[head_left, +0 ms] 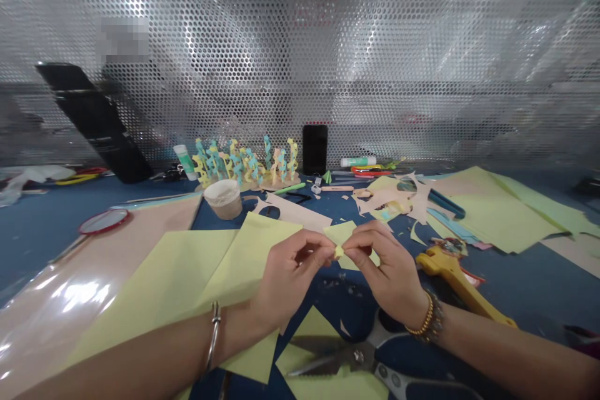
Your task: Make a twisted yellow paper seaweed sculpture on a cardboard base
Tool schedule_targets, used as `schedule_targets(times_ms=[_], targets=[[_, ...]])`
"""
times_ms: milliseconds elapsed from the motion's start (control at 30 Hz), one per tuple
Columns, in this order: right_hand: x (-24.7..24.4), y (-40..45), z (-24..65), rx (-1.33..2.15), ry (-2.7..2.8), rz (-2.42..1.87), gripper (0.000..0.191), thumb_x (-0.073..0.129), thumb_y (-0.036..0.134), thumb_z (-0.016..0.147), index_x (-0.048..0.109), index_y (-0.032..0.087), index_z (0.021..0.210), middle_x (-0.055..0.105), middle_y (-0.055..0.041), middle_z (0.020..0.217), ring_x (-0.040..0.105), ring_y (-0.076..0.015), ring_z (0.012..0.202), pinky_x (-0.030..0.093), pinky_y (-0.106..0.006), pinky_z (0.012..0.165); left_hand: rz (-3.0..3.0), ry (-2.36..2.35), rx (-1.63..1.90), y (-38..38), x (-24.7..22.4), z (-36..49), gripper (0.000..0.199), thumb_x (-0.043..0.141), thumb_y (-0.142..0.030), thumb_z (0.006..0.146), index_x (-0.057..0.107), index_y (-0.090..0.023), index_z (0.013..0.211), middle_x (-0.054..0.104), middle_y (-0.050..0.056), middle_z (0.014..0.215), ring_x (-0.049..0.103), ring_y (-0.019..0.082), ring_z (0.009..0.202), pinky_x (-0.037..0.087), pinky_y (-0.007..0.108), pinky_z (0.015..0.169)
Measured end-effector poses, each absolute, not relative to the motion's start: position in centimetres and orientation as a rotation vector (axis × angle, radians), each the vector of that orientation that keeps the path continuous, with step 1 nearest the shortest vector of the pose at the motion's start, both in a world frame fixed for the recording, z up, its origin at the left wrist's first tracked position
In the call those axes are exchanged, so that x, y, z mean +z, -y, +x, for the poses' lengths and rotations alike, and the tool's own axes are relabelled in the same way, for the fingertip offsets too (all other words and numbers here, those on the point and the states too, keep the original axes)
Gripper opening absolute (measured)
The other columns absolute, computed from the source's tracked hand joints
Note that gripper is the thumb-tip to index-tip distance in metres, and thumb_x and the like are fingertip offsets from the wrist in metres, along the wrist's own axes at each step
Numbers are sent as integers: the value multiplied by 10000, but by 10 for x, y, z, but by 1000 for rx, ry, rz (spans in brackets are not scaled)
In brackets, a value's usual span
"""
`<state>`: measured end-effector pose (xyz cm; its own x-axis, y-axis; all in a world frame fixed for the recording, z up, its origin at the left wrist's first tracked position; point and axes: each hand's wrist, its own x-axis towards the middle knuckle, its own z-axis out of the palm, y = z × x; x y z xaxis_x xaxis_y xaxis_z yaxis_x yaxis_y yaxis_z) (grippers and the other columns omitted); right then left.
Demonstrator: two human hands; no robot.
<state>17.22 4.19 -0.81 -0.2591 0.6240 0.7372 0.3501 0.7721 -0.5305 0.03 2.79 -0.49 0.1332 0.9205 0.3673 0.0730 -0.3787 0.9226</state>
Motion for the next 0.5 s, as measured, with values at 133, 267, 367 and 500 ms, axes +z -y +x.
schedule_targets(times_ms=[133, 267, 367, 500], targets=[[-10, -43, 172, 291, 1833, -771, 104, 561, 102, 852, 594, 192, 812, 550, -3, 774, 489, -117, 692, 410, -239, 634, 1418, -891, 1298, -28, -6, 3, 154, 559, -303, 860, 608, -211, 974, 670, 9, 815, 665, 141, 730, 543, 255, 677], [-11, -45, 172, 323, 1853, -768, 85, 576, 124, 844, 598, 206, 846, 542, 2, 777, 473, -119, 671, 408, -246, 624, 1437, -1008, 1294, -29, -8, 5, 143, 703, -231, 740, 643, -205, 867, 672, -14, 716, 644, 118, 669, 511, 202, 628], [-13, -47, 172, 409, 1799, -825, 99, 529, 172, 879, 577, 219, 952, 533, -4, 803, 482, -129, 695, 413, -254, 626, 1449, -1024, 1319, -31, -9, 5, 130, 684, -222, 758, 645, -211, 882, 679, -13, 751, 648, 117, 684, 513, 212, 653], [-12, -49, 170, 568, 1857, -865, 139, 504, 259, 901, 588, 225, 1007, 553, -23, 865, 501, -138, 716, 422, -270, 635, 1447, -986, 1300, -33, -9, 5, 230, 679, -226, 770, 591, -228, 983, 687, -16, 792, 654, 121, 743, 508, 210, 673]])
